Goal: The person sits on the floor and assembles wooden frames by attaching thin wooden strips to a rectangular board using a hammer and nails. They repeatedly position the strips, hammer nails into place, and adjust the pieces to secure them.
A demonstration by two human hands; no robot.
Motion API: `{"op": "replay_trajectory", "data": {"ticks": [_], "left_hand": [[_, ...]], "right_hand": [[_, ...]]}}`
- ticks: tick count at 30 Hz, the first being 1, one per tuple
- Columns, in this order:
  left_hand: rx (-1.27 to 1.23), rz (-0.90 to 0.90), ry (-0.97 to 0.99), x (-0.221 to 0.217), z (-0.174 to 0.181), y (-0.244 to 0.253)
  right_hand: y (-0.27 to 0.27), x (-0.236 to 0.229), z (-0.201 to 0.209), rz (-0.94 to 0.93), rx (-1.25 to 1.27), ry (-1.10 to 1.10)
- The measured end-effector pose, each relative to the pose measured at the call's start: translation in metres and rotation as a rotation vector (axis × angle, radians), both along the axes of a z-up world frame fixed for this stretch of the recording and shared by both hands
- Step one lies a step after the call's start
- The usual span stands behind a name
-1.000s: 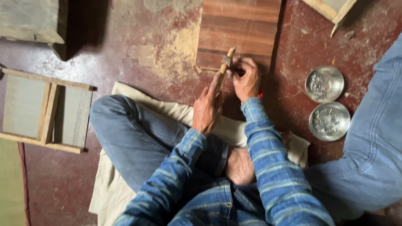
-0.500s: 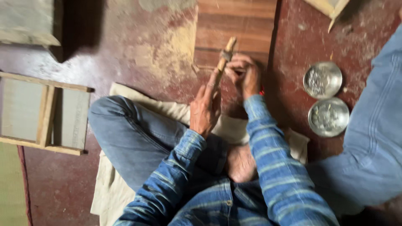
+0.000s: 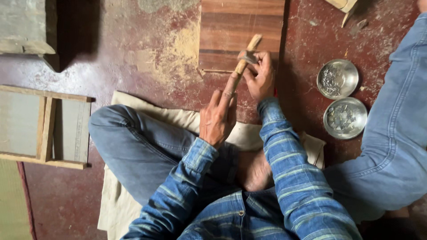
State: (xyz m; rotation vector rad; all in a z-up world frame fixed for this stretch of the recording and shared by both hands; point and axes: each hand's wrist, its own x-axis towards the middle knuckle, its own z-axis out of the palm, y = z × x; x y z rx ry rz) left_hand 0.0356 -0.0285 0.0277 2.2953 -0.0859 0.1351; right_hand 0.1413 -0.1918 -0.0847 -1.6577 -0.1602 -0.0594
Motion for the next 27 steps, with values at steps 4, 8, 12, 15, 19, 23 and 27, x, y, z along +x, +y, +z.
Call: {"op": "replay_trajectory", "data": {"ticks": [4, 8, 12, 15, 19, 23, 27], "left_hand": [[0.06, 0.035, 0.031, 0.009, -0.007, 0.009], [0.108, 0.131, -0.073, 0.01, -0.015, 0.012], [0.073, 0.14, -0.169, -0.005, -0.024, 0.003], [0.176, 0.063, 0.213, 0.013, -0.025, 0.004], [0.067, 0.09, 0.012, 0.006, -0.035, 0.003], [0.177, 0.023, 0.156, -0.008, -0.047, -0.002], [-0.146, 0.221, 0.035, 0.015, -0.042, 0.009]], "right_hand": [[0.009, 0.003, 0.006, -0.066, -0.001, 0.02], [0.002, 0.011, 0.005, -0.054, -0.033, 0.048], [-0.001, 0.0, -0.008, -0.017, -0.001, 0.057], [0.003, 0.009, -0.008, -0.027, 0.058, 0.049], [-0.001, 0.013, -0.018, -0.071, -0.009, 0.087], [-0.004, -0.005, -0.02, -0.055, 0.014, 0.135], [0.007, 0.031, -0.004, -0.11, -0.182, 0.068]]}}
